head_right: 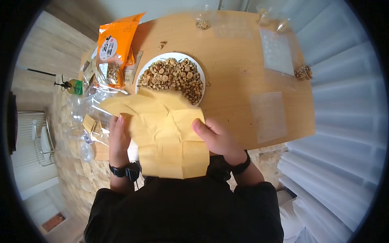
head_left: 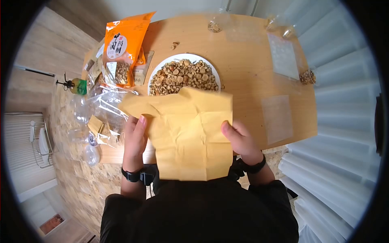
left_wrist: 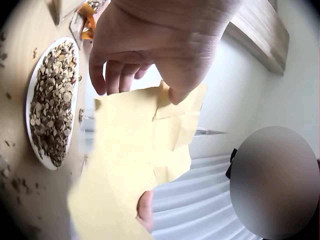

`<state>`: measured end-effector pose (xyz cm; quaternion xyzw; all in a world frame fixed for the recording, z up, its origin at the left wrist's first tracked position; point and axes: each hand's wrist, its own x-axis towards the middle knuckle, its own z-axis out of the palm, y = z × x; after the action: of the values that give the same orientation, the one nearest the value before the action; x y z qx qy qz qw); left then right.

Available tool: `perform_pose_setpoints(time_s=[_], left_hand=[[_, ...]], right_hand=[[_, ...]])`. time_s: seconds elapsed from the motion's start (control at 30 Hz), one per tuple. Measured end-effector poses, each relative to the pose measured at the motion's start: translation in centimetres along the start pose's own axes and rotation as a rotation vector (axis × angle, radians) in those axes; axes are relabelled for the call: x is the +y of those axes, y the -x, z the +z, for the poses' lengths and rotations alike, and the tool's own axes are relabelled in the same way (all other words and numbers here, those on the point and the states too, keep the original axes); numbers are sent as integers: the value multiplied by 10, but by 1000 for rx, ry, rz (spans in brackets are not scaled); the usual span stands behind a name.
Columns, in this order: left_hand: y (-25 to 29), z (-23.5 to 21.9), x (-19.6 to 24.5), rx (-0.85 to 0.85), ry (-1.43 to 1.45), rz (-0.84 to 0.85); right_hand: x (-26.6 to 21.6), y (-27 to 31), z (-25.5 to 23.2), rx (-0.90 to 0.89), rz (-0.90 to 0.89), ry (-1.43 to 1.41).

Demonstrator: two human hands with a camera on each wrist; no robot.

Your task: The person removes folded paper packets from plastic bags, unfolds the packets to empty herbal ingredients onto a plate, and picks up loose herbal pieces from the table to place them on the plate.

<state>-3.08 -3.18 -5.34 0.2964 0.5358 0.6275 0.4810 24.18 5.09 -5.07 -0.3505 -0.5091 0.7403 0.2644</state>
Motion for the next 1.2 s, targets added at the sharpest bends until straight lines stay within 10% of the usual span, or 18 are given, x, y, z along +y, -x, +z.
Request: perform_pose_setpoints(time_s=[0.27,0.5,0.87,1.2], left_hand=[[0,14,13,-42,185,-221],[-8,23,13,-44,535,-505],[-8,23,11,-85,689,-523],[-7,1,-7,-59,718,-409]], right_hand=[[1,-1,1,-354,-111,135],[21,3,-15,-297,62,-126],[7,11,-9,17,-279,-68],[-36,0,-126,489,-286,420]])
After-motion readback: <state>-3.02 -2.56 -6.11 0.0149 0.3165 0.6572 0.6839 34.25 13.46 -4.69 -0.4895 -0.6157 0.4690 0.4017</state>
